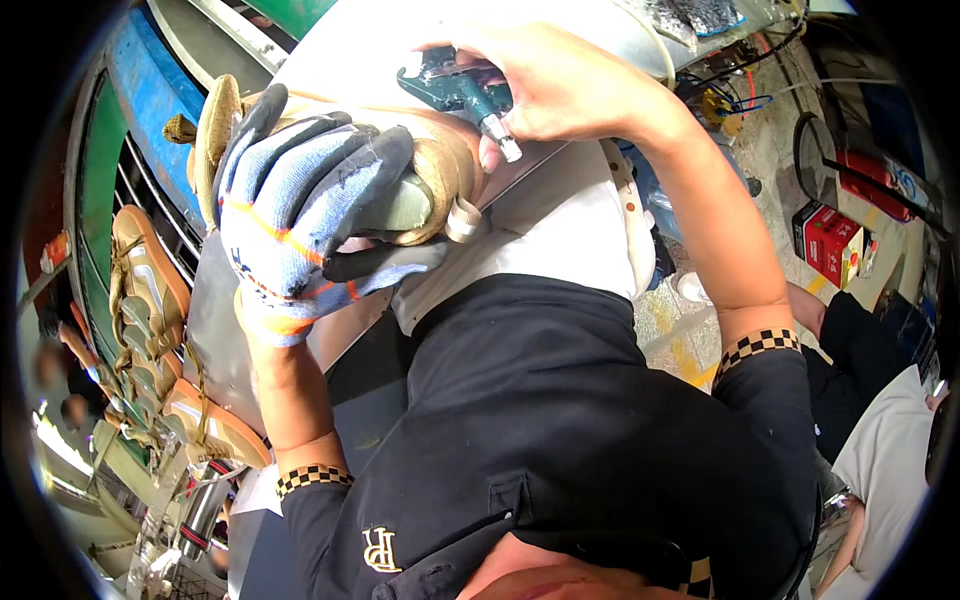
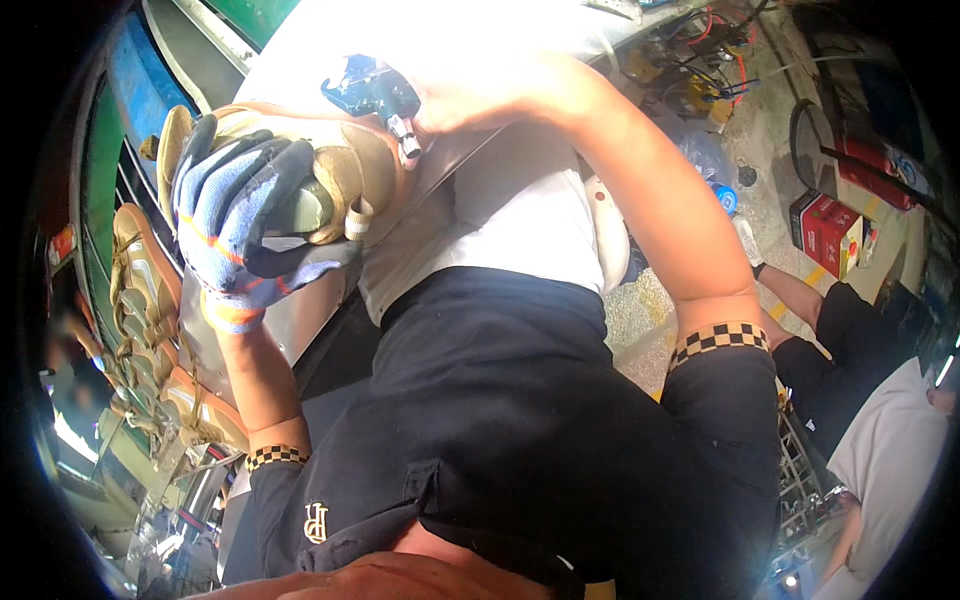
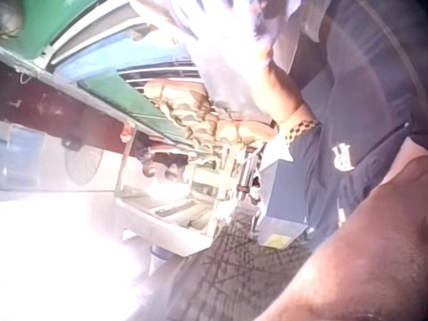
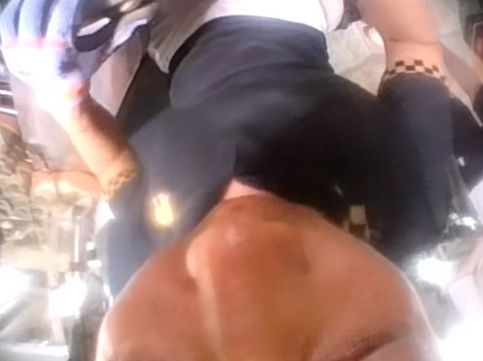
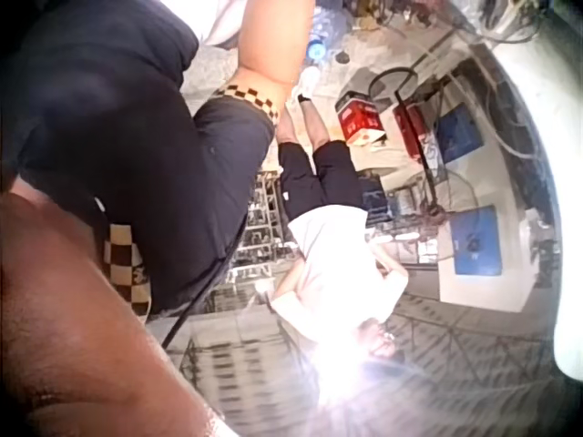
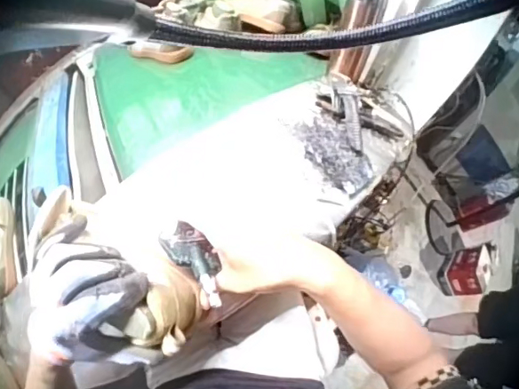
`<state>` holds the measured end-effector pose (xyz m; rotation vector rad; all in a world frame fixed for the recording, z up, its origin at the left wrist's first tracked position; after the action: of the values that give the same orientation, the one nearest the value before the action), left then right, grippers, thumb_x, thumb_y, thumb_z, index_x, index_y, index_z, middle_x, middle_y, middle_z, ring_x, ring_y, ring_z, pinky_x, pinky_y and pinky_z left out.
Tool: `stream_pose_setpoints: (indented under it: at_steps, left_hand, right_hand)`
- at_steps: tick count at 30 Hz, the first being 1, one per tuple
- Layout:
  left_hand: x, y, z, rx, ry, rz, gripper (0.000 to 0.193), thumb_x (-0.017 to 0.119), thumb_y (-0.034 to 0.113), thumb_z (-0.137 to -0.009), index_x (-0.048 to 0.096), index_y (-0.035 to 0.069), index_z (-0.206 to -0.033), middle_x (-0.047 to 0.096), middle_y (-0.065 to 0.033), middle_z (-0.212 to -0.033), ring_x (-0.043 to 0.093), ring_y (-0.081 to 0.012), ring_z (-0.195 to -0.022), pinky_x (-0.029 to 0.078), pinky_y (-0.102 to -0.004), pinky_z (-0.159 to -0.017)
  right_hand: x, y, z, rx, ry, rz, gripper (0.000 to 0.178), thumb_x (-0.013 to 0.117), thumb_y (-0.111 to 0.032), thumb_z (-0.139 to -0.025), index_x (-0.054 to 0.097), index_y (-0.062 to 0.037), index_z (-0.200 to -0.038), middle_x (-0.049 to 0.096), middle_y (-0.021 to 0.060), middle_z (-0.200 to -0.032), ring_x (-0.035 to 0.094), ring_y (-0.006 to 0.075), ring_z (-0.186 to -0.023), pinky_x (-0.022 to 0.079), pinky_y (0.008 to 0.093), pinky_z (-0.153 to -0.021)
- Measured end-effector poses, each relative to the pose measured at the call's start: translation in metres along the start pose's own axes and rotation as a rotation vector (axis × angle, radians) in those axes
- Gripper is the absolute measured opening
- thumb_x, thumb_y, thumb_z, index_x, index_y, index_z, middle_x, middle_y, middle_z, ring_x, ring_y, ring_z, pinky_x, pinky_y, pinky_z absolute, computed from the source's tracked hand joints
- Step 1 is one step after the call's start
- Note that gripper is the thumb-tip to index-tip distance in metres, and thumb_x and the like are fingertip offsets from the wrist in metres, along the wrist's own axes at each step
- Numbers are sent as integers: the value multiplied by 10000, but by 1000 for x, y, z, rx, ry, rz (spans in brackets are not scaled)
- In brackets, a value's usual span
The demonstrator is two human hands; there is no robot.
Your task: The person uses a handheld air tool to clean the edges and seams of several brown sneakers, one at a time, before placing each shoe onto a moving conveyor belt.
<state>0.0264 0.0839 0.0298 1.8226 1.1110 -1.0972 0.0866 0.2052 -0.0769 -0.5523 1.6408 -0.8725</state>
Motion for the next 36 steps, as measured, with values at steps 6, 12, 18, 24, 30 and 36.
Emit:
stream_pose_setpoints:
  at_steps: [6,12,18,24,30,36]
  left_hand:
    - [9,-2,10,-3,62,-67,444,763,418,-655,723,142,-1001,681,-38,-980,655,-243,-959,457,-506,-991]
    - [2,-3,11,-29,133,-95,416,727,441,-678,736,138,-963,690,-40,-945,658,-246,-938,454,-509,-999]
    - [4,0,13,-117,62,-95,551,803,435,-635,690,167,-1103,637,-38,-1103,588,-267,-1105,354,-549,-1075]
    - [7,17,26,-339,240,-121,576,820,288,-644,602,128,-1152,593,-64,-1171,498,-338,-1238,263,-518,-1123]
    - [-9,23,55,-357,230,24,296,763,231,-609,623,177,-864,599,-30,-1024,563,-330,-1134,266,-600,-1098]
    - [-6,24,67,-332,320,6,267,739,251,-621,633,192,-859,594,-12,-943,584,-322,-1098,269,-598,-1100]
  right_hand:
    - [-1,-9,-8,-86,71,46,794,722,35,-616,467,-61,-1362,636,193,-1059,650,327,-982,531,383,-841]
    - [4,-2,-6,-46,54,18,887,745,-4,-601,416,-98,-1419,632,197,-1091,633,354,-985,523,393,-855]
    - [5,8,18,21,67,-177,924,803,-51,-623,404,-160,-1449,617,138,-1046,636,260,-979,525,349,-879]
    - [0,12,38,48,121,-172,740,796,-84,-743,471,-112,-1408,576,51,-966,577,127,-932,492,268,-856]
    - [-19,7,70,69,277,-214,509,682,-49,-865,506,-28,-1342,601,35,-941,582,99,-827,492,249,-771]
    - [36,-46,118,207,226,-703,452,589,-52,-865,510,75,-1292,621,77,-803,627,125,-694,512,260,-647]
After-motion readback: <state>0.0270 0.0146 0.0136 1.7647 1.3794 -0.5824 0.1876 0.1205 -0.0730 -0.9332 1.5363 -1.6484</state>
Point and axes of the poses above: each hand's wrist, its own z-axis away from the middle knuckle, its own x-axis out of the palm, y = z × x, the point moved 9 cm from there along -z, towards the middle knuckle
